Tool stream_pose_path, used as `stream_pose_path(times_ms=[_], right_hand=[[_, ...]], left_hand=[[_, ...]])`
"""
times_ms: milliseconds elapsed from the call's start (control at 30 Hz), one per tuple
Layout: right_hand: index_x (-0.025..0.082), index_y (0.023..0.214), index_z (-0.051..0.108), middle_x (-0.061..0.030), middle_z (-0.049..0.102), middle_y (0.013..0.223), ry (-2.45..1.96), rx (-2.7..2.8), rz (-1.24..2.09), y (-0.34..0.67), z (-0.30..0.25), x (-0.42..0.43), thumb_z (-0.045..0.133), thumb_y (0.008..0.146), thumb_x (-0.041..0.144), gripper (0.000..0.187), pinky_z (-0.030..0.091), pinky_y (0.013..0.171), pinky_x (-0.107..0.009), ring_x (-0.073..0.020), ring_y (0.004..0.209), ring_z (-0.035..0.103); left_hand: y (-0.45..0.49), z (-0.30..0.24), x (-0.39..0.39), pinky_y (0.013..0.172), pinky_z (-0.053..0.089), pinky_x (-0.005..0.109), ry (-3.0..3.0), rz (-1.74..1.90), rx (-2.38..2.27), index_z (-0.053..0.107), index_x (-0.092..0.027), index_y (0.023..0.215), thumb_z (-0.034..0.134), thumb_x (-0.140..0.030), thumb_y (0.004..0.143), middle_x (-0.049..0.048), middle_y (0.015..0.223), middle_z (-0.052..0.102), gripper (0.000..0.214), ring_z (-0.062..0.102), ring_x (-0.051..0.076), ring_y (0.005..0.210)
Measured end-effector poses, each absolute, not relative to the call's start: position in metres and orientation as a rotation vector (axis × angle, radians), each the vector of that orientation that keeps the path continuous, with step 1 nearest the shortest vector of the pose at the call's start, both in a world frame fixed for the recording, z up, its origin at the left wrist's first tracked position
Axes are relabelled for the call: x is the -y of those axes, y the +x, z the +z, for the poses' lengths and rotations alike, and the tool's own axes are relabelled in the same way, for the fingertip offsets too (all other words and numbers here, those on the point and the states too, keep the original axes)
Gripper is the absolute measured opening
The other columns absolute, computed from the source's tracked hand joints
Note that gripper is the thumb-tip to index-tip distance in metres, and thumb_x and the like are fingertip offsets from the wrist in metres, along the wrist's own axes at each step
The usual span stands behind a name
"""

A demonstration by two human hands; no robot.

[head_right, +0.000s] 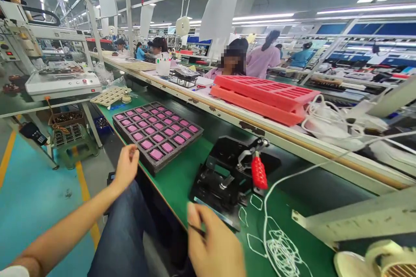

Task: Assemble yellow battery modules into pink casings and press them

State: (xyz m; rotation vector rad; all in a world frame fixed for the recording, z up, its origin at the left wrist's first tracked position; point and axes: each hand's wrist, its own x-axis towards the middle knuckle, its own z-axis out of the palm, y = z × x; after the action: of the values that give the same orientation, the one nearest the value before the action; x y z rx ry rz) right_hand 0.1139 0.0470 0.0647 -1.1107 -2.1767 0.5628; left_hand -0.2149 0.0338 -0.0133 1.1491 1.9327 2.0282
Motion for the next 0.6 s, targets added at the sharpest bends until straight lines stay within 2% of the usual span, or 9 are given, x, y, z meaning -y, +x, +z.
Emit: stream_pose_path(times_ms=[133,200,300,400,533,600], right_hand=[[0.024,0.091,0.074,-0.0075,0.078,0.086,-1.45,2.262,0.914,-0.002,0.057,-0.089,0.042,0.111,0.057,0.05,0.051,0.072,-0.031,-0.025,0.083,0.074],[0.02,0.085,0.073,-0.0086,0.078,0.088,-1.52,2.232,0.987,-0.042,0.057,-0.119,0.046,0.111,0.058,0.053,0.054,0.076,-0.032,-0.0236,0.084,0.075],[0.016,0.1,0.073,-0.0073,0.077,0.1,-1.586,2.194,1.004,-0.069,0.056,-0.153,0.06,0.108,0.055,0.042,0.06,0.087,-0.037,-0.0202,0.089,0.074],[0.016,0.116,0.072,-0.008,0.074,0.116,-1.637,2.175,0.94,-0.076,0.062,-0.176,0.065,0.108,0.049,0.034,0.061,0.095,-0.042,-0.0206,0.101,0.073],[0.016,0.127,0.07,-0.0117,0.07,0.131,-1.761,2.125,0.802,-0.085,0.077,-0.205,0.068,0.107,0.046,0.036,0.06,0.102,-0.048,-0.0254,0.116,0.07],[0.016,0.13,0.069,-0.012,0.069,0.132,-1.819,2.104,0.765,-0.089,0.082,-0.211,0.068,0.106,0.046,0.038,0.059,0.103,-0.049,-0.026,0.117,0.07]], left_hand=[[-0.281,0.001,-0.072,0.086,0.063,0.042,0.801,1.942,-1.975,0.067,-0.017,0.126,0.071,-0.037,0.102,0.009,0.12,0.07,0.031,0.071,0.023,0.1],[-0.291,0.002,-0.08,0.081,0.064,0.04,0.755,1.904,-1.955,0.067,-0.016,0.129,0.07,-0.039,0.103,0.0088,0.12,0.071,0.035,0.072,0.021,0.096],[-0.291,-0.004,-0.074,0.081,0.065,0.039,0.804,1.899,-1.937,0.067,-0.016,0.13,0.069,-0.04,0.104,0.0089,0.119,0.072,0.035,0.073,0.021,0.095],[-0.284,-0.014,-0.061,0.087,0.064,0.043,0.97,1.898,-1.961,0.067,-0.016,0.125,0.068,-0.037,0.104,0.0084,0.118,0.071,0.03,0.072,0.022,0.099],[-0.267,-0.016,-0.054,0.11,0.052,0.052,1.401,1.727,-2.05,0.074,-0.019,0.103,0.067,-0.021,0.098,0.0087,0.115,0.07,0.008,0.066,0.027,0.115],[-0.257,-0.012,-0.056,0.116,0.046,0.054,1.615,1.578,-2.079,0.076,-0.022,0.098,0.063,-0.016,0.097,0.0097,0.112,0.07,0.014,0.062,0.03,0.12]])
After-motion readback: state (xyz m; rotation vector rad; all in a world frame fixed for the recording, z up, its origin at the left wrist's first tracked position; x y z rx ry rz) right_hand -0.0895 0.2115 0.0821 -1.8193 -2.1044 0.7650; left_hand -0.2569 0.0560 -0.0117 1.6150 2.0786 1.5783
